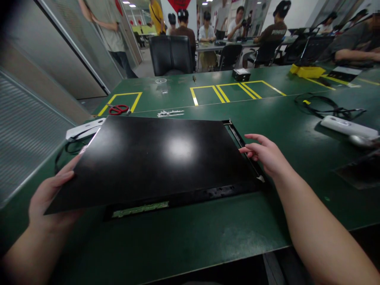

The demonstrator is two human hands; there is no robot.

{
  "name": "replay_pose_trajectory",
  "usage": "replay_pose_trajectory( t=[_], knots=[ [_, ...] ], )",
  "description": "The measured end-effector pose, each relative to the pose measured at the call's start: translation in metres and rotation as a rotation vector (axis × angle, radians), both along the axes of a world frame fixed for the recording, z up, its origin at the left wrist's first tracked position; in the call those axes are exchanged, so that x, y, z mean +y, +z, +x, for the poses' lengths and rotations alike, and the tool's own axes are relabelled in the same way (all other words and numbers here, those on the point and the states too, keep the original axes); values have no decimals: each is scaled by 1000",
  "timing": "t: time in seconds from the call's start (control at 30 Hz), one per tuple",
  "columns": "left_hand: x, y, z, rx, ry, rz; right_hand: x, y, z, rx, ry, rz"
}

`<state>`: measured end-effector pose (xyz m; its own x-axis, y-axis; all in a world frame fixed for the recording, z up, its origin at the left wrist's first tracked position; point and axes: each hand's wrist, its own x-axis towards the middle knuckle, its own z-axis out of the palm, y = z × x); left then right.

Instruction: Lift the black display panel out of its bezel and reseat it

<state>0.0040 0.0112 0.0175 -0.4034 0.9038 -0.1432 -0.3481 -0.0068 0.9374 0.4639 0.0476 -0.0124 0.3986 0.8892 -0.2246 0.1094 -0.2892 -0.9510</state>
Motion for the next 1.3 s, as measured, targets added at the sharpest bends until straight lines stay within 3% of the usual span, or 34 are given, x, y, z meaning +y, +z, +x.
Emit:
replay_pose_trajectory(
  t=[0.5, 0.87, 1.3],
  knots=[
    [1, -14, -4, 168, -243, 38, 7, -13, 14, -84, -44, 33],
    [2, -22, -6, 140, -223, -69, 6, -13, 15, -173, -82, 30],
    [6, -21, 0, 133, -213, -182, 7, -14, 16, -237, -75, 15]
  ],
)
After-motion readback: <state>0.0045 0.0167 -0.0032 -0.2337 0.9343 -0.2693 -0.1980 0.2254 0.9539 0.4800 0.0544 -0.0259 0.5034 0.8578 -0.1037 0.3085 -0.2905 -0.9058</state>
